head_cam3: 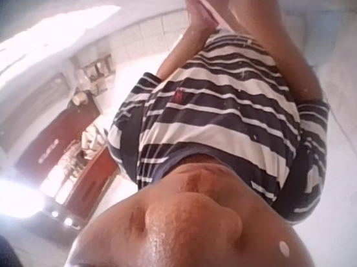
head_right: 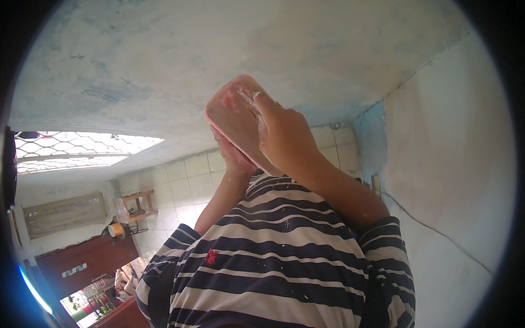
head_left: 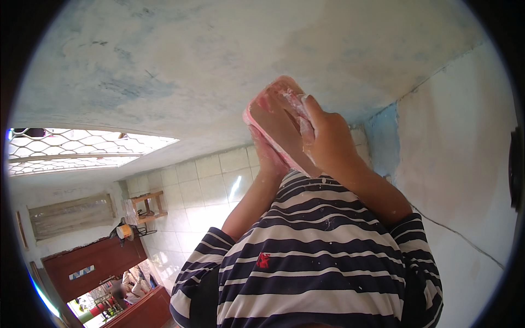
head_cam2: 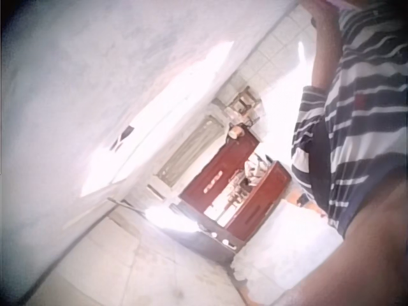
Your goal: The person applies wall putty to a surface using a putty knife, taking more putty from a pink container as needed.
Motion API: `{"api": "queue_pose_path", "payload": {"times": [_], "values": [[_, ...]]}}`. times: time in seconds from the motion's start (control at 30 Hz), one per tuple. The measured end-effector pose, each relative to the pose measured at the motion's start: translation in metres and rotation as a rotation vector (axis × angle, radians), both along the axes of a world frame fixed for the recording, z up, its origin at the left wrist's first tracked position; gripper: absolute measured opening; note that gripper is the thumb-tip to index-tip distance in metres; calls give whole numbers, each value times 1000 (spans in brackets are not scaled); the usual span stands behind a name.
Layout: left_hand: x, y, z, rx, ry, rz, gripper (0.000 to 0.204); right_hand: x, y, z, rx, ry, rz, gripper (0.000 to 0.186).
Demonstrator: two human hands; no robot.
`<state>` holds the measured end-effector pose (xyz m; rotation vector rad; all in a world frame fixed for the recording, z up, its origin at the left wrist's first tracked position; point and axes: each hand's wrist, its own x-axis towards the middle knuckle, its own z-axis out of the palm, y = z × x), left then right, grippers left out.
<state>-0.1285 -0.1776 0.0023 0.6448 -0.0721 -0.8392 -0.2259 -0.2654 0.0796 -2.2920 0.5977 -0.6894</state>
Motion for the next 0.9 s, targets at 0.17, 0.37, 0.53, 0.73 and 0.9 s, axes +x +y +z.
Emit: {"api": "queue_pose_path", "payload": {"times": [0.17, 0.37, 0.53, 0.73, 0.9], "values": [[2, 3, 3, -52, 83, -15, 62, -13, -9, 10, 50, 69, -56, 40], [3, 3, 8, -11, -36, 27, 62, -16, -10, 15, 225, -11, -28, 37], [10, 8, 2, -122, -87, -45, 61, -27, -24, 11, 376, -126, -34, 36], [10, 3, 11, -19, -66, 84, 61, -40, -38, 17, 402, -74, 102, 38], [15, 11, -13, -111, -123, -39, 64, -17, -34, 44, 301, 203, 248, 41]]}}
